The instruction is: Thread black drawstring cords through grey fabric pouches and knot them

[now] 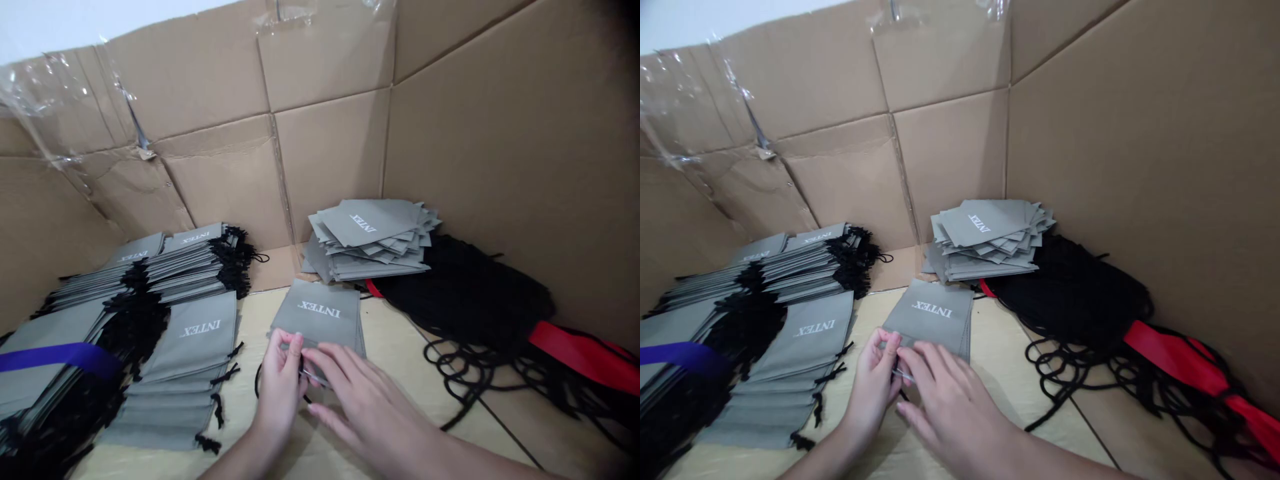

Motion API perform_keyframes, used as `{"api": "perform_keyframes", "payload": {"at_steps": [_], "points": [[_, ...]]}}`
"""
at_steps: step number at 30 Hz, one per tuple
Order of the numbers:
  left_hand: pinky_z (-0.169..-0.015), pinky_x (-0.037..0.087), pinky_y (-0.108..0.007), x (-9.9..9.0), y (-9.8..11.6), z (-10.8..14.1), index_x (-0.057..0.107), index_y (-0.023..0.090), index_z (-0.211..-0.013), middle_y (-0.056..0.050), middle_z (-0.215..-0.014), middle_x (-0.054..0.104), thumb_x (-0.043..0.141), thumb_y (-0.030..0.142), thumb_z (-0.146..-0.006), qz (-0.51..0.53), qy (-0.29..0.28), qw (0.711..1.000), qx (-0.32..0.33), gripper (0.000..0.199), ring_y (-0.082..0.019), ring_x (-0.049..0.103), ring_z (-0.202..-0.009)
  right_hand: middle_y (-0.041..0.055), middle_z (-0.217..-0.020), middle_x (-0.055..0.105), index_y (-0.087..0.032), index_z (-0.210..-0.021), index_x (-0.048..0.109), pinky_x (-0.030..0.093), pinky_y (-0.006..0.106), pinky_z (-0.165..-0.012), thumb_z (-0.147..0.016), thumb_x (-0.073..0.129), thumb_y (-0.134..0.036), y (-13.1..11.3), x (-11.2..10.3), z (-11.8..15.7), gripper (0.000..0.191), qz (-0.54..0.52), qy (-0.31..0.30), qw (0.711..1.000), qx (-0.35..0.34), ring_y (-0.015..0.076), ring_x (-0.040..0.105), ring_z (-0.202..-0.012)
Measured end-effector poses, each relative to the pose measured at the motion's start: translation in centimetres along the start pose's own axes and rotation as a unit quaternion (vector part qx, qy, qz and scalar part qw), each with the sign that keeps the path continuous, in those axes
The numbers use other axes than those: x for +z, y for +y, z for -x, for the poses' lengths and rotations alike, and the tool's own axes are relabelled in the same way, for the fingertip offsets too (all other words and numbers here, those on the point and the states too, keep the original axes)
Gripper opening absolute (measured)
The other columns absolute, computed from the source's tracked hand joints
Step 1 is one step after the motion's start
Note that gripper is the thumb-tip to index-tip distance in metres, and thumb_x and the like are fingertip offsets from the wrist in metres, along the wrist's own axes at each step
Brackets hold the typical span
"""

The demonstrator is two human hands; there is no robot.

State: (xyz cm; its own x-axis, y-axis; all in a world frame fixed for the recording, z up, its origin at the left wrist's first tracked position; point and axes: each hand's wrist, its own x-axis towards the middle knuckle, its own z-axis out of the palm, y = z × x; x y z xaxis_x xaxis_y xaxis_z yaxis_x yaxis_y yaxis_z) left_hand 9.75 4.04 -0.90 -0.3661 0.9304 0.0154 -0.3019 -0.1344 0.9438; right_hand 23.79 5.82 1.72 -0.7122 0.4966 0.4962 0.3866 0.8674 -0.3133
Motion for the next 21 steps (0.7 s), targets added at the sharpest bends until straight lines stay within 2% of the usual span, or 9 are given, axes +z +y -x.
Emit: {"api": "perform_keyframes", "payload": {"at_steps": [2,4,7,11,13,17,21], "points": [[-0.03,0.023,-0.012,0.0,-0.2,0.0,0.036,0.021,-0.07,0.013,-0.041,0.04,0.063,0.059,-0.069,-0.017,-0.009,1.0,-0.015,0.046,-0.003,0.031,-0.027,0.007,-0.091,0.07,-0.02,-0.125,0.046,0.047,0.029,-0.054,-0.085,0.052,-0.024,0.4,1.0,0.2,0.04,0.039,-0.031,0.999,0.015,0.0221,0.067,-0.069],[-0.028,0.015,-0.011,-0.1,-0.2,-0.2,0.036,0.021,-0.069,0.014,-0.038,0.037,0.059,0.062,-0.07,-0.049,-0.008,0.998,-0.025,0.047,-0.002,0.026,-0.024,0.0036,-0.077,0.072,-0.02,-0.123,0.048,0.04,0.026,-0.046,-0.089,0.045,-0.02,0.8,1.4,0.3,0.034,0.057,-0.055,0.997,0.002,0.0196,0.066,-0.057],[-0.026,0.015,-0.011,-0.4,-0.2,-0.4,0.036,0.021,-0.07,0.013,-0.039,0.04,0.056,0.063,-0.072,-0.082,-0.009,0.996,-0.029,0.046,-0.003,0.029,-0.023,0.0051,-0.079,0.072,-0.019,-0.126,0.047,0.037,0.026,-0.046,-0.089,0.042,-0.018,1.1,0.9,0.4,0.038,0.073,-0.055,0.995,-0.047,0.0191,0.066,-0.058],[-0.026,0.018,-0.013,-0.5,-0.2,-0.4,0.034,0.022,-0.074,0.009,-0.042,0.051,0.054,0.058,-0.077,-0.093,-0.048,0.994,-0.035,0.041,-0.004,0.031,-0.024,0.0038,-0.073,0.071,-0.022,-0.132,0.044,0.033,0.026,-0.045,-0.089,0.042,-0.023,0.8,-0.1,0.6,0.043,0.092,-0.036,0.991,-0.092,0.0171,0.062,-0.051],[-0.03,0.023,-0.013,-0.4,-0.1,-0.1,0.035,0.022,-0.076,0.008,-0.044,0.054,0.051,0.054,-0.081,-0.097,-0.065,0.993,-0.026,0.036,-0.005,0.034,-0.028,0.0023,-0.067,0.07,-0.023,-0.127,0.05,0.032,0.027,-0.044,-0.09,0.044,-0.029,0.5,-0.4,0.7,0.039,0.089,-0.035,0.99,-0.105,0.0165,0.06,-0.048],[-0.043,0.035,-0.015,0.4,-0.3,1.0,0.038,0.021,-0.076,0.008,-0.044,0.052,0.051,0.047,-0.085,-0.142,-0.079,0.987,0.001,0.03,-0.007,0.044,-0.039,0.004,-0.065,0.069,-0.017,-0.107,0.063,0.037,0.028,-0.047,-0.089,0.048,-0.032,0.0,-0.8,1.0,0.028,0.072,-0.012,0.985,-0.155,0.0161,0.06,-0.05],[-0.044,0.035,-0.018,1.0,-1.0,2.1,0.039,0.021,-0.076,0.006,-0.048,0.051,0.053,0.048,-0.083,-0.176,-0.12,0.977,-0.009,0.031,-0.008,0.046,-0.042,0.0025,-0.059,0.066,-0.018,-0.084,0.067,0.039,0.029,-0.046,-0.085,0.05,-0.029,-0.5,-1.1,1.2,0.02,0.104,0.044,0.976,-0.186,0.015,0.057,-0.047]]}}
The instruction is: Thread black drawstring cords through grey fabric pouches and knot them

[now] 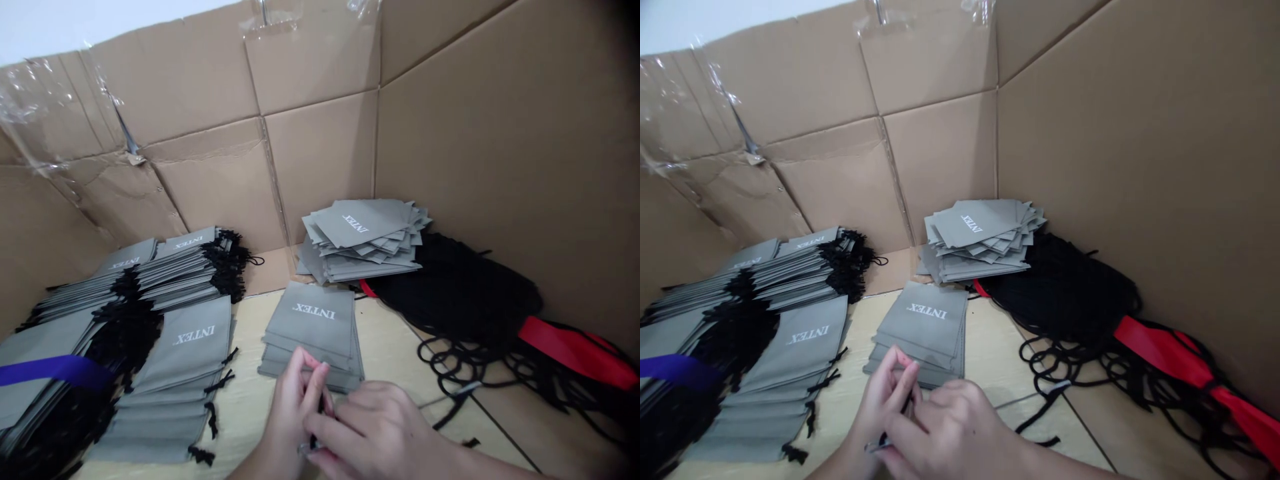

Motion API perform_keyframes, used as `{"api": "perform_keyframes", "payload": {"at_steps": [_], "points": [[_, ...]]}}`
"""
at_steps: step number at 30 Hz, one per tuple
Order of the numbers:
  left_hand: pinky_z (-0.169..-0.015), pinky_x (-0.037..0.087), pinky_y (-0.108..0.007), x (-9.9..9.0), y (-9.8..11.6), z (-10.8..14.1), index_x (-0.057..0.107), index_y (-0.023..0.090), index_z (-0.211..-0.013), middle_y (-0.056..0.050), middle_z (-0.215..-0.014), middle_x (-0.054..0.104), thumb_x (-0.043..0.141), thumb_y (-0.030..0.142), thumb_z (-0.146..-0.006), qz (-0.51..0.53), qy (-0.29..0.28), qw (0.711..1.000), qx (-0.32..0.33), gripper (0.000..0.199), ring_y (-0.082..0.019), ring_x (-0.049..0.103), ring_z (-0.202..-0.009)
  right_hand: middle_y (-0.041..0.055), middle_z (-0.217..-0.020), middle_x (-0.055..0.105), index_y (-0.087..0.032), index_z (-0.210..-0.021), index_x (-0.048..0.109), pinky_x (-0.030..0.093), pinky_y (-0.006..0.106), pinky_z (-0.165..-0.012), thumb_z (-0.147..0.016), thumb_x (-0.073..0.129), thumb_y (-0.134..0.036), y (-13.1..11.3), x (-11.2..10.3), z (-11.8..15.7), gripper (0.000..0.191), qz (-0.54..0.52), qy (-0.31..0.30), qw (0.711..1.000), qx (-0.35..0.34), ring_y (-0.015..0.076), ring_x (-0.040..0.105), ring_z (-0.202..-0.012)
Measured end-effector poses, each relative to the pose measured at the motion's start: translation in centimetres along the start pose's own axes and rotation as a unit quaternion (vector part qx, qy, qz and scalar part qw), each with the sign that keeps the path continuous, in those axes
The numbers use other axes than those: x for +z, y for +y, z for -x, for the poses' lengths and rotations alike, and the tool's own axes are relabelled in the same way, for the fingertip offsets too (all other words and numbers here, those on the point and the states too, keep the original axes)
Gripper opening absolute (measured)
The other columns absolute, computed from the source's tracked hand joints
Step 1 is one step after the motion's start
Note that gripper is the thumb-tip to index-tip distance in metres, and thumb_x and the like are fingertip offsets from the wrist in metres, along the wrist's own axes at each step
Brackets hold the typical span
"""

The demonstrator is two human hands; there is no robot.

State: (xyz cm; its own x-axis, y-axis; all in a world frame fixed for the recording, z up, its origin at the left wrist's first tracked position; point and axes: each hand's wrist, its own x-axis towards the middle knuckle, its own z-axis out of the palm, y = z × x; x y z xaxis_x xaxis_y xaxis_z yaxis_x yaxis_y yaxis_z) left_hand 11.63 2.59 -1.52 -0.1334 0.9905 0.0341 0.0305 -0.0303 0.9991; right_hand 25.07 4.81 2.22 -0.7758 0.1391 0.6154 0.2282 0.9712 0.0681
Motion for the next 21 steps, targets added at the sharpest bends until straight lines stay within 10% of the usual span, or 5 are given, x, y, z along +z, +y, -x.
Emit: {"api": "perform_keyframes", "payload": {"at_steps": [4,7,11,15,21], "points": [[-0.059,0.045,-0.026,-1.4,0.8,-0.2,0.048,0.021,-0.089,-0.001,-0.069,0.063,0.035,0.042,-0.093,-0.157,0.021,0.984,0.077,0.025,-0.015,0.059,-0.062,-0.0011,-0.051,0.058,-0.018,-0.075,0.064,0.035,0.027,-0.044,-0.08,0.046,-0.018,0.8,-0.4,-0.3,0.019,0.06,0.108,0.992,-0.001,0.0129,0.051,-0.043],[-0.088,0.043,-0.04,-3.9,2.1,-1.5,0.052,0.021,-0.105,-0.008,-0.103,0.064,0.041,0.033,-0.092,-0.379,0.044,0.903,0.195,0.021,-0.023,0.057,-0.101,-0.0038,-0.046,0.052,-0.017,-0.071,0.061,0.033,0.026,-0.044,-0.082,0.043,-0.015,3.0,-1.3,-0.7,0.021,0.095,0.149,0.984,0.009,0.0108,0.047,-0.041],[-0.107,0.028,-0.046,-5.7,2.4,-3.5,0.047,0.022,-0.124,-0.007,-0.137,0.046,0.05,0.028,-0.088,-0.517,-0.062,0.803,0.289,0.036,-0.026,0.023,-0.136,-0.0039,-0.049,0.054,-0.015,-0.076,0.059,0.033,0.023,-0.046,-0.087,0.043,-0.016,6.6,-3.1,-1.2,0.019,0.148,0.166,0.974,0.043,0.0086,0.05,-0.042],[-0.1,0.038,-0.039,-5.2,1.5,-3.9,0.05,0.025,-0.123,-0.005,-0.13,0.054,0.048,0.028,-0.09,-0.576,-0.141,0.755,0.281,0.033,-0.021,0.044,-0.125,-0.0022,-0.056,0.057,-0.017,-0.081,0.056,0.035,0.023,-0.049,-0.085,0.041,-0.011,9.0,-5.8,-1.8,0.016,0.205,0.138,0.968,-0.032,0.0113,0.053,-0.05],[-0.072,0.049,-0.03,-4.9,2.3,-2.9,0.06,0.021,-0.102,-0.004,-0.088,0.066,0.045,0.036,-0.09,-0.664,-0.113,0.701,0.234,0.024,-0.021,0.062,-0.086,0.0049,-0.081,0.064,-0.015,-0.084,0.055,0.043,0.026,-0.063,-0.084,0.036,-0.006,10.3,-7.8,-2.8,0.021,0.198,0.047,0.974,-0.097,0.016,0.058,-0.073]]}}
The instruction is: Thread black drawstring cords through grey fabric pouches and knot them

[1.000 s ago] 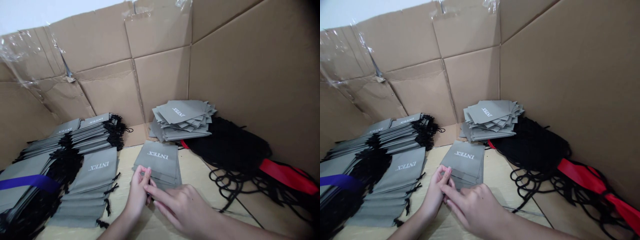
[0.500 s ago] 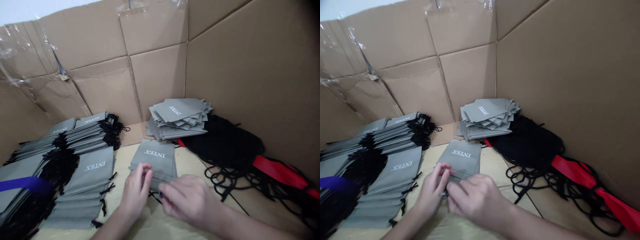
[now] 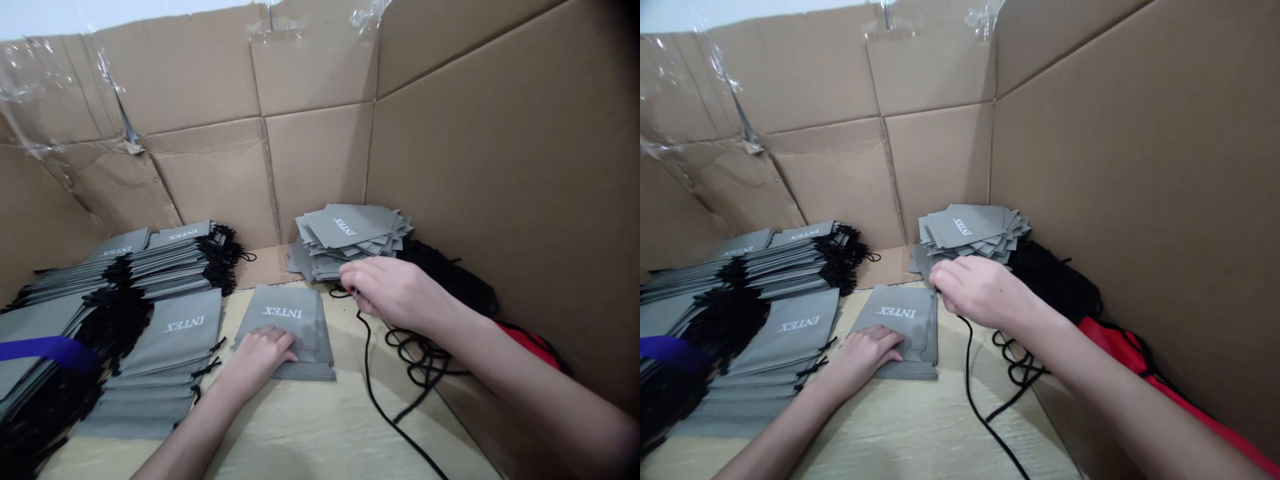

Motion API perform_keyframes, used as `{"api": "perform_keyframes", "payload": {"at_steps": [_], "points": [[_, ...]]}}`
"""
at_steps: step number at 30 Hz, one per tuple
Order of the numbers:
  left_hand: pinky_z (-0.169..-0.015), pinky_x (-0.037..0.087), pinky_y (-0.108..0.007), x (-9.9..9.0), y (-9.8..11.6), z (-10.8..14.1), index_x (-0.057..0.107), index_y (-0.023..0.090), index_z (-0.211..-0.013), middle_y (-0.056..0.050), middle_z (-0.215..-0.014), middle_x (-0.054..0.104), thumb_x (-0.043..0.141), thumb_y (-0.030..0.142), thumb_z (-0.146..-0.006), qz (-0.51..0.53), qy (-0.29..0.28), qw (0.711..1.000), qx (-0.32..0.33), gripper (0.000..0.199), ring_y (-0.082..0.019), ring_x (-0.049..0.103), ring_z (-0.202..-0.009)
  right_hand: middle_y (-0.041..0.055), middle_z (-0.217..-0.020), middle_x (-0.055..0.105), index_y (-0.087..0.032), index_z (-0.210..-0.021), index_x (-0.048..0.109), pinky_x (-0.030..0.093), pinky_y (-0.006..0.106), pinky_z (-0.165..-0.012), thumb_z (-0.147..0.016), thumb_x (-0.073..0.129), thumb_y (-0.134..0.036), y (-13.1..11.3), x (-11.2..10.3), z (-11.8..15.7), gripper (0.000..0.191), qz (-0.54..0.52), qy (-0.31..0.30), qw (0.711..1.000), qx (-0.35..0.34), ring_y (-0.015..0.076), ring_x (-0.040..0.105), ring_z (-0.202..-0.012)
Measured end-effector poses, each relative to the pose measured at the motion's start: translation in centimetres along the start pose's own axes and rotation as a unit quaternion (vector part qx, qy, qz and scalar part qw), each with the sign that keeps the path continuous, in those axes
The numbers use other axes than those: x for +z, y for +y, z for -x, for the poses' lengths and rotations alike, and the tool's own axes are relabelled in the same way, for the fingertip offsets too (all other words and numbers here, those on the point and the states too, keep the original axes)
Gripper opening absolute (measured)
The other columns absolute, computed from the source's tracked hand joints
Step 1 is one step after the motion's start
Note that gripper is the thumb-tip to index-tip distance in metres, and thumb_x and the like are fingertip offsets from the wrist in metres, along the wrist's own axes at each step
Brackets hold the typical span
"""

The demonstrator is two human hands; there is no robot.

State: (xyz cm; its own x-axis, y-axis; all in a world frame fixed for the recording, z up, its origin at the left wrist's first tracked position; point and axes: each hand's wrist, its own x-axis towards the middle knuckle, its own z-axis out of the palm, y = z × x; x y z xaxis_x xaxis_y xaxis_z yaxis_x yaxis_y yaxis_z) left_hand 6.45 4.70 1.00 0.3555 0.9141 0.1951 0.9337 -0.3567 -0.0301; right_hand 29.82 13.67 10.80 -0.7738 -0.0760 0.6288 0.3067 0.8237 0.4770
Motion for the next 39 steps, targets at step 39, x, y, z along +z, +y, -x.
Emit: {"api": "perform_keyframes", "payload": {"at_steps": [39], "points": [[-0.09,0.043,-0.037,1.4,1.1,-0.5,0.058,0.028,-0.111,-0.002,-0.109,0.063,0.041,0.024,-0.093,0.079,0.004,0.996,-0.035,0.025,-0.02,0.054,-0.102,0.0035,-0.078,0.06,-0.014,-0.097,0.057,0.03,0.034,-0.065,-0.09,0.036,-0.01,-8.0,5.4,2.9,0.023,-0.09,-0.137,0.985,-0.045,0.0177,0.048,-0.069]]}}
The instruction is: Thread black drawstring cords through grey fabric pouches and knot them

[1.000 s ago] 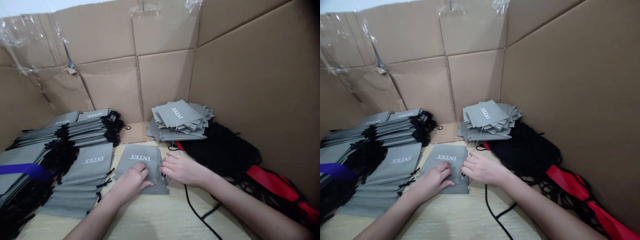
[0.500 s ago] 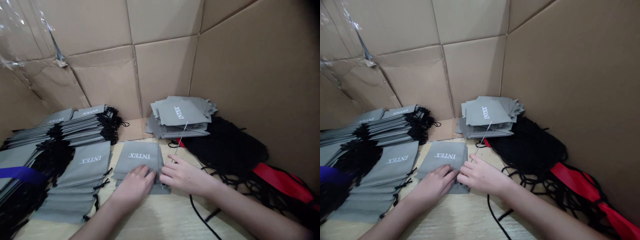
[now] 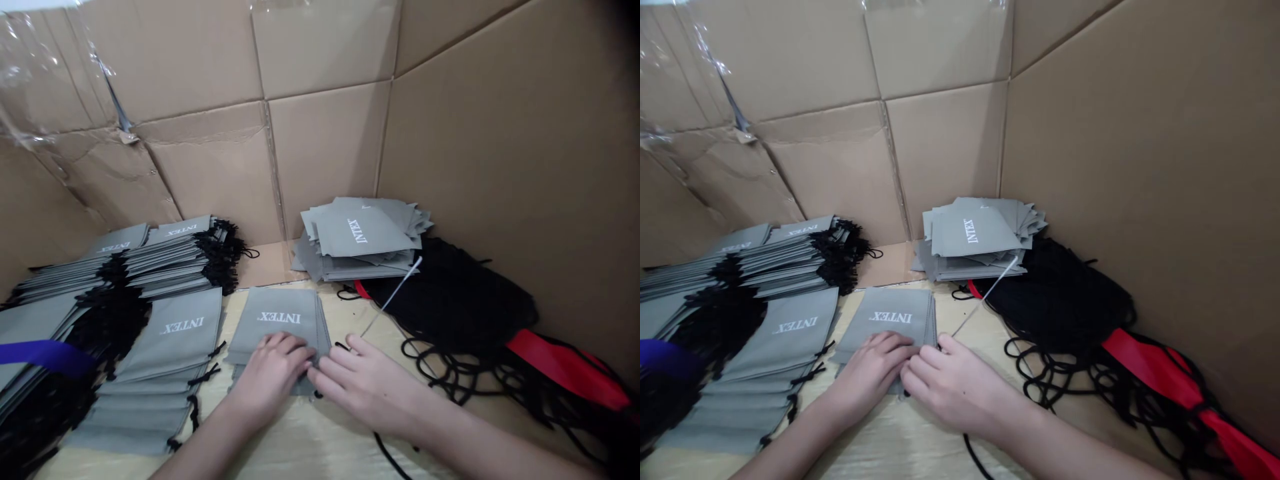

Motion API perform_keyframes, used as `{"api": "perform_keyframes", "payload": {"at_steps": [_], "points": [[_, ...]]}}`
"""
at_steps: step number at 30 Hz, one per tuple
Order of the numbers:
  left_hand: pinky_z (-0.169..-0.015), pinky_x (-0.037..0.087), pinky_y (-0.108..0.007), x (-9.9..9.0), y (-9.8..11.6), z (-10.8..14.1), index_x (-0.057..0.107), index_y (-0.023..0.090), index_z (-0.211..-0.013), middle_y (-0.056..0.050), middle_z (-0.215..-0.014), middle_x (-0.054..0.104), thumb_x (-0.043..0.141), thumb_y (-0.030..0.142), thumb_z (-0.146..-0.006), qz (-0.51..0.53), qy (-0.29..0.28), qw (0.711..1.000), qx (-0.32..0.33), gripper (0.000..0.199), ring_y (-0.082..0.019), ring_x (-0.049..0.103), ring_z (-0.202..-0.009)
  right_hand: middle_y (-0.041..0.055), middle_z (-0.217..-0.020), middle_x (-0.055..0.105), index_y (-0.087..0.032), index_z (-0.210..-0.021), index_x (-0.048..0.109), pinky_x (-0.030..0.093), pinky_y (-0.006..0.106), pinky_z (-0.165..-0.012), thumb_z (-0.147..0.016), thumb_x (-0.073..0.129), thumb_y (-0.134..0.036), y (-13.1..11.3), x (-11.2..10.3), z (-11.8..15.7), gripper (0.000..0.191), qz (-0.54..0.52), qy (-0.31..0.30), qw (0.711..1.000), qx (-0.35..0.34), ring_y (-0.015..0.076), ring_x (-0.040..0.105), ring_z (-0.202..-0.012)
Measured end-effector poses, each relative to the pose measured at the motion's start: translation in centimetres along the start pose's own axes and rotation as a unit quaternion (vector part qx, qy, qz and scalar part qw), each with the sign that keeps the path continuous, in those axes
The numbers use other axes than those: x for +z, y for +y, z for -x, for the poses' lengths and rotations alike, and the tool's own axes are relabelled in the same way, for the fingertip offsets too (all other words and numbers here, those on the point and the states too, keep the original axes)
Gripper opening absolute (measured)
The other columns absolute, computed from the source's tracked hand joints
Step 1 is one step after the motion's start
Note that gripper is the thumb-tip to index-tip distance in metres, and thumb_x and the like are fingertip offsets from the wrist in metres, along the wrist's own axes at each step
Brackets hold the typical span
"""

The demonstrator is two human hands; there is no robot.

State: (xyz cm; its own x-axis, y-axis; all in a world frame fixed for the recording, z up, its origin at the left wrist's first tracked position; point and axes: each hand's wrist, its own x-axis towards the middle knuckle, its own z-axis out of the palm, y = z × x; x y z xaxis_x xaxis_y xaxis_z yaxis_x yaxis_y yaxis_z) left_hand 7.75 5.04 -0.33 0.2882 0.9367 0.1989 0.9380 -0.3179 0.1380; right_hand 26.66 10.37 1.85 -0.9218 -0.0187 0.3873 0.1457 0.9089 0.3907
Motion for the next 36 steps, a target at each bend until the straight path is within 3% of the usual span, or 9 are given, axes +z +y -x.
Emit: {"api": "perform_keyframes", "payload": {"at_steps": [4,7,12,14,17,20,28,36], "points": [[-0.086,0.047,-0.033,-0.5,0.2,-0.1,0.057,0.023,-0.11,-0.003,-0.109,0.063,0.049,0.017,-0.089,-0.038,-0.032,0.999,0.02,0.023,-0.02,0.055,-0.1,0.0044,-0.08,0.061,-0.013,-0.107,0.053,0.032,0.033,-0.063,-0.087,0.041,-0.01,0.4,0.8,0.4,0.024,-0.016,-0.047,0.998,0.045,0.0192,0.05,-0.07],[-0.082,0.05,-0.035,-1.0,0.5,0.1,0.056,0.022,-0.11,-0.004,-0.108,0.063,0.05,0.015,-0.088,-0.071,-0.042,0.996,0.03,0.024,-0.022,0.058,-0.096,0.0031,-0.075,0.059,-0.014,-0.096,0.054,0.033,0.032,-0.06,-0.087,0.045,-0.012,0.5,1.3,0.7,0.013,-0.022,-0.065,0.995,0.068,0.0188,0.051,-0.066],[-0.086,0.05,-0.042,-0.8,0.5,0.4,0.061,0.022,-0.107,-0.006,-0.115,0.064,0.046,0.02,-0.09,-0.092,-0.011,0.995,0.045,0.022,-0.027,0.055,-0.11,0.0001,-0.066,0.056,-0.018,-0.081,0.052,0.031,0.028,-0.052,-0.09,0.048,-0.018,0.9,2.0,0.9,0.009,-0.045,-0.057,0.994,0.085,0.0162,0.052,-0.062],[-0.091,0.049,-0.04,-0.2,0.1,0.5,0.06,0.022,-0.111,-0.006,-0.12,0.062,0.046,0.017,-0.09,-0.072,0.0,0.996,0.061,0.026,-0.025,0.052,-0.117,-0.0006,-0.064,0.056,-0.019,-0.08,0.052,0.029,0.027,-0.05,-0.09,0.048,-0.021,1.3,2.0,1.0,0.011,-0.053,-0.048,0.993,0.095,0.0153,0.052,-0.061],[-0.094,0.048,-0.034,0.8,-0.5,0.7,0.058,0.019,-0.115,-0.007,-0.119,0.063,0.046,0.012,-0.089,-0.029,0.018,0.997,0.075,0.03,-0.02,0.058,-0.11,-0.0009,-0.063,0.057,-0.02,-0.079,0.053,0.027,0.026,-0.048,-0.087,0.054,-0.025,1.8,2.0,1.1,0.01,-0.059,-0.061,0.988,0.13,0.0141,0.054,-0.059],[-0.089,0.052,-0.029,1.4,-1.0,1.0,0.062,0.02,-0.109,-0.007,-0.11,0.068,0.047,0.01,-0.087,0.009,0.058,0.996,0.066,0.028,-0.018,0.065,-0.098,-0.001,-0.066,0.062,-0.02,-0.08,0.052,0.029,0.025,-0.05,-0.086,0.057,-0.027,2.0,1.9,1.1,0.01,-0.081,-0.078,0.98,0.165,0.0137,0.058,-0.06],[-0.078,0.057,-0.025,1.2,-0.8,1.1,0.068,0.016,-0.093,-0.006,-0.091,0.074,0.043,0.013,-0.09,0.039,0.248,0.962,0.106,0.025,-0.016,0.071,-0.082,-0.0016,-0.072,0.069,-0.021,-0.08,0.053,0.03,0.024,-0.052,-0.09,0.05,-0.026,1.5,1.8,1.0,0.011,-0.153,-0.056,0.96,0.229,0.0142,0.063,-0.063],[-0.073,0.059,-0.022,0.4,0.1,1.2,0.069,0.016,-0.088,-0.004,-0.085,0.075,0.05,0.017,-0.089,0.049,0.329,0.935,0.119,0.019,-0.015,0.071,-0.076,-0.0003,-0.074,0.069,-0.021,-0.085,0.054,0.032,0.023,-0.052,-0.092,0.046,-0.027,1.1,1.8,1.3,0.012,-0.204,-0.026,0.951,0.233,0.0137,0.063,-0.063]]}}
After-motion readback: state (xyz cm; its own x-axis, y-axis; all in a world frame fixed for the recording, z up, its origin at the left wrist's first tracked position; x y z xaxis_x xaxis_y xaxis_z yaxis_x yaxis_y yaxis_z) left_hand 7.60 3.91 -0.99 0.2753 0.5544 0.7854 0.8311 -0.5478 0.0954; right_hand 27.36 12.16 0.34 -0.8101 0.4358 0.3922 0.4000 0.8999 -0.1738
